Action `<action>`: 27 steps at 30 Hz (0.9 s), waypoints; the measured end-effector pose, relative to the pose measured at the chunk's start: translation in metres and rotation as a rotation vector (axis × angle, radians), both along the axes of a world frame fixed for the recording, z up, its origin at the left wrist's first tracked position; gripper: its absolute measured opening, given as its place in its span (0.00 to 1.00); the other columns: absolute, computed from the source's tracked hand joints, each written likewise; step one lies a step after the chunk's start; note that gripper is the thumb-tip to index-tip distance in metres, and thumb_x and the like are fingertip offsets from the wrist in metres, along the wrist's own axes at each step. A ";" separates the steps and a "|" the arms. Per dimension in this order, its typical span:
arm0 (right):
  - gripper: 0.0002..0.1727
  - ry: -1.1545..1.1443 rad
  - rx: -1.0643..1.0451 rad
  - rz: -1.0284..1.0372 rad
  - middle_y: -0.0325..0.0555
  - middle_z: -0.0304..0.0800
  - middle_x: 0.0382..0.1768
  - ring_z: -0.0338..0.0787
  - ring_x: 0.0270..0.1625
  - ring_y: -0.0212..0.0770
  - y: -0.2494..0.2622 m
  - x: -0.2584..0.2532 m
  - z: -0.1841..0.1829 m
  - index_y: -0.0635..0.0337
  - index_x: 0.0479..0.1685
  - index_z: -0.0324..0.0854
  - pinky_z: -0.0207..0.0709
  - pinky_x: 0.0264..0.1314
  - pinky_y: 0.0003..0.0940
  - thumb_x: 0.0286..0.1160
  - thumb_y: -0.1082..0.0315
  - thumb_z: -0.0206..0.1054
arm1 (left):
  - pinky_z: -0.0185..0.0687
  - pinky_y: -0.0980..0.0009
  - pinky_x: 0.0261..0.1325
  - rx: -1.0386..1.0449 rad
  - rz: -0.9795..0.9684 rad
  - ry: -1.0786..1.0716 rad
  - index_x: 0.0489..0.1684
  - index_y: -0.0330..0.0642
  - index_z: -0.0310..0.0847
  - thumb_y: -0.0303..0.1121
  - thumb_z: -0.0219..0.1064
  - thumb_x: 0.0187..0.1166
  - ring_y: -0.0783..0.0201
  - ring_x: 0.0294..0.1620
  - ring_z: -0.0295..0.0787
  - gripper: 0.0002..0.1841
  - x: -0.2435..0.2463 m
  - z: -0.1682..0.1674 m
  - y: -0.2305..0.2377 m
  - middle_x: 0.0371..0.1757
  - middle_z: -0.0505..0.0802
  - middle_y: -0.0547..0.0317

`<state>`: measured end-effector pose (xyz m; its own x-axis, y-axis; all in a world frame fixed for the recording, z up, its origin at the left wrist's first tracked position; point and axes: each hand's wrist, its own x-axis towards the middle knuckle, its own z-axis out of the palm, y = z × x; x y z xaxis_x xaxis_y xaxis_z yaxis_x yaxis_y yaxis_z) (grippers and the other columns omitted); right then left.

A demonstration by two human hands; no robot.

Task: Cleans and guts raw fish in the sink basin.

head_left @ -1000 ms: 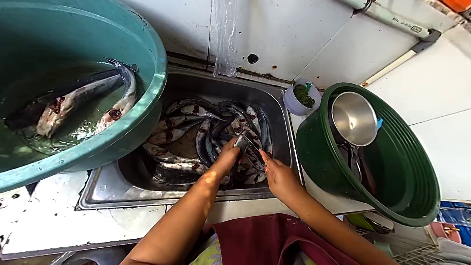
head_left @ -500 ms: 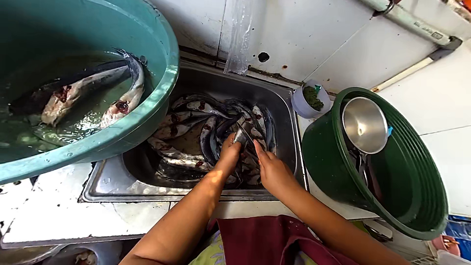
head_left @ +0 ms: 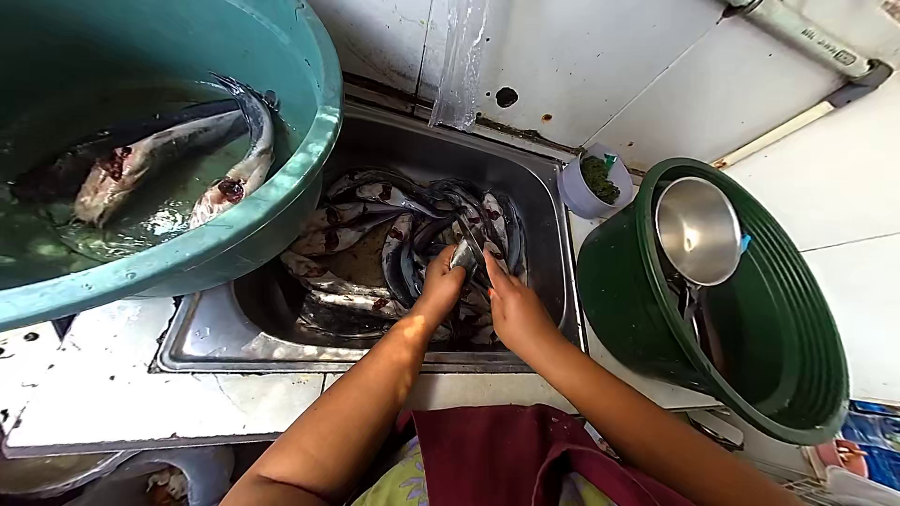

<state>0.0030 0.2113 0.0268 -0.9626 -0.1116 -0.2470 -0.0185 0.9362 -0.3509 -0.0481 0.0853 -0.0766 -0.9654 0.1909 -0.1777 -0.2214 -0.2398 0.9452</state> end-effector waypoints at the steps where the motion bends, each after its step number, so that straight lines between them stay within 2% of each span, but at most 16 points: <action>1: 0.34 -0.032 -0.032 0.006 0.64 0.86 0.67 0.91 0.62 0.58 0.007 0.013 0.003 0.55 0.96 0.51 0.81 0.69 0.54 0.89 0.71 0.51 | 0.76 0.67 0.31 0.014 0.014 -0.029 0.61 0.40 0.77 0.24 0.51 0.74 0.66 0.27 0.78 0.18 -0.001 0.002 -0.001 0.34 0.84 0.55; 3: 0.33 -0.076 -0.165 -0.021 0.60 0.88 0.64 0.91 0.56 0.50 0.025 0.038 0.009 0.58 0.94 0.55 0.83 0.64 0.46 0.88 0.71 0.50 | 0.75 0.67 0.31 0.039 0.048 -0.072 0.66 0.41 0.75 0.24 0.50 0.77 0.66 0.27 0.77 0.20 -0.002 0.003 -0.002 0.34 0.83 0.55; 4: 0.32 -0.074 -0.279 -0.076 0.56 0.90 0.56 0.89 0.42 0.43 0.035 0.048 0.008 0.58 0.93 0.58 0.84 0.50 0.39 0.86 0.71 0.50 | 0.76 0.67 0.32 0.055 0.055 -0.080 0.69 0.42 0.74 0.25 0.49 0.79 0.65 0.28 0.78 0.20 -0.002 0.002 -0.002 0.35 0.83 0.55; 5: 0.32 -0.067 -0.407 -0.155 0.51 0.87 0.44 0.81 0.27 0.37 0.045 0.056 0.005 0.58 0.92 0.59 0.81 0.31 0.34 0.86 0.71 0.50 | 0.77 0.67 0.32 0.077 0.060 -0.090 0.70 0.43 0.73 0.25 0.48 0.81 0.65 0.28 0.78 0.20 -0.002 0.002 -0.002 0.36 0.84 0.56; 6: 0.33 -0.066 -0.510 -0.245 0.48 0.83 0.38 0.75 0.20 0.34 0.053 0.062 0.004 0.57 0.93 0.57 0.76 0.22 0.33 0.86 0.71 0.50 | 0.77 0.67 0.32 0.101 0.064 -0.101 0.70 0.43 0.72 0.25 0.47 0.81 0.65 0.28 0.79 0.20 -0.002 0.003 -0.002 0.36 0.84 0.56; 7: 0.33 -0.062 -0.576 -0.331 0.45 0.81 0.36 0.72 0.17 0.32 0.062 0.066 0.004 0.56 0.94 0.55 0.73 0.18 0.32 0.86 0.71 0.50 | 0.77 0.68 0.31 0.120 0.073 -0.116 0.69 0.44 0.72 0.26 0.46 0.81 0.66 0.27 0.78 0.20 -0.002 0.006 -0.002 0.36 0.84 0.57; 11: 0.32 -0.108 -0.726 -0.620 0.41 0.75 0.33 0.68 0.16 0.29 0.096 0.073 -0.011 0.56 0.95 0.51 0.67 0.16 0.25 0.90 0.73 0.48 | 0.80 0.68 0.31 0.173 0.125 -0.130 0.66 0.40 0.71 0.24 0.45 0.79 0.65 0.28 0.81 0.19 -0.010 0.054 -0.007 0.36 0.85 0.56; 13: 0.31 -0.150 -0.763 -0.683 0.40 0.74 0.34 0.67 0.16 0.28 0.110 0.079 -0.023 0.57 0.94 0.53 0.66 0.17 0.23 0.91 0.73 0.47 | 0.82 0.69 0.33 0.221 0.147 -0.071 0.63 0.42 0.70 0.24 0.43 0.84 0.66 0.30 0.82 0.16 -0.018 0.102 -0.018 0.37 0.85 0.58; 15: 0.30 -0.191 -0.792 -0.710 0.40 0.74 0.34 0.67 0.16 0.28 0.117 0.085 -0.031 0.56 0.93 0.55 0.65 0.17 0.22 0.91 0.73 0.47 | 0.83 0.69 0.34 0.318 0.177 0.035 0.62 0.42 0.69 0.25 0.38 0.85 0.65 0.31 0.82 0.17 -0.031 0.154 -0.038 0.38 0.84 0.58; 17: 0.30 -0.234 -0.831 -0.703 0.39 0.73 0.33 0.66 0.16 0.27 0.121 0.090 -0.036 0.56 0.93 0.54 0.65 0.17 0.21 0.92 0.73 0.47 | 0.86 0.68 0.37 0.346 0.260 0.153 0.49 0.42 0.70 0.27 0.34 0.88 0.63 0.31 0.83 0.15 -0.045 0.205 -0.066 0.35 0.84 0.56; 19: 0.29 -0.261 -0.877 -0.679 0.38 0.74 0.33 0.67 0.16 0.27 0.125 0.093 -0.041 0.56 0.93 0.54 0.65 0.16 0.21 0.93 0.72 0.45 | 0.89 0.65 0.38 0.244 0.417 0.287 0.34 0.43 0.70 0.24 0.40 0.89 0.61 0.30 0.87 0.14 -0.058 0.240 -0.101 0.27 0.85 0.56; 21: 0.29 -0.261 -0.928 -0.666 0.38 0.75 0.32 0.67 0.15 0.27 0.130 0.094 -0.044 0.54 0.94 0.53 0.65 0.16 0.21 0.94 0.71 0.44 | 0.88 0.65 0.36 0.066 0.561 0.352 0.32 0.44 0.72 0.21 0.51 0.84 0.61 0.31 0.88 0.11 -0.072 0.252 -0.148 0.28 0.86 0.57; 22: 0.29 -0.256 -0.954 -0.661 0.38 0.75 0.32 0.67 0.15 0.27 0.133 0.094 -0.045 0.54 0.94 0.53 0.65 0.16 0.21 0.94 0.71 0.44 | 0.88 0.65 0.36 0.028 0.629 0.314 0.38 0.43 0.71 0.20 0.55 0.80 0.61 0.34 0.88 0.07 -0.080 0.251 -0.175 0.32 0.86 0.55; 24: 0.29 -0.243 -1.003 -0.646 0.37 0.75 0.32 0.67 0.15 0.27 0.135 0.094 -0.047 0.55 0.94 0.53 0.65 0.16 0.21 0.95 0.70 0.43 | 0.88 0.66 0.39 -0.004 0.717 0.179 0.51 0.43 0.69 0.22 0.53 0.78 0.62 0.39 0.87 0.09 -0.090 0.242 -0.222 0.41 0.85 0.54; 26: 0.29 -0.237 -1.044 -0.623 0.37 0.76 0.31 0.67 0.15 0.27 0.137 0.095 -0.050 0.56 0.94 0.53 0.65 0.16 0.21 0.94 0.71 0.43 | 0.84 0.69 0.36 -0.043 0.806 0.008 0.48 0.47 0.69 0.27 0.52 0.81 0.66 0.35 0.84 0.06 -0.082 0.234 -0.244 0.37 0.84 0.58; 27: 0.29 -0.239 -1.055 -0.611 0.37 0.76 0.31 0.67 0.15 0.27 0.138 0.095 -0.050 0.57 0.94 0.53 0.65 0.16 0.21 0.94 0.71 0.43 | 0.83 0.67 0.38 -0.064 0.838 -0.096 0.49 0.47 0.69 0.30 0.52 0.82 0.65 0.38 0.84 0.05 -0.075 0.231 -0.249 0.40 0.84 0.56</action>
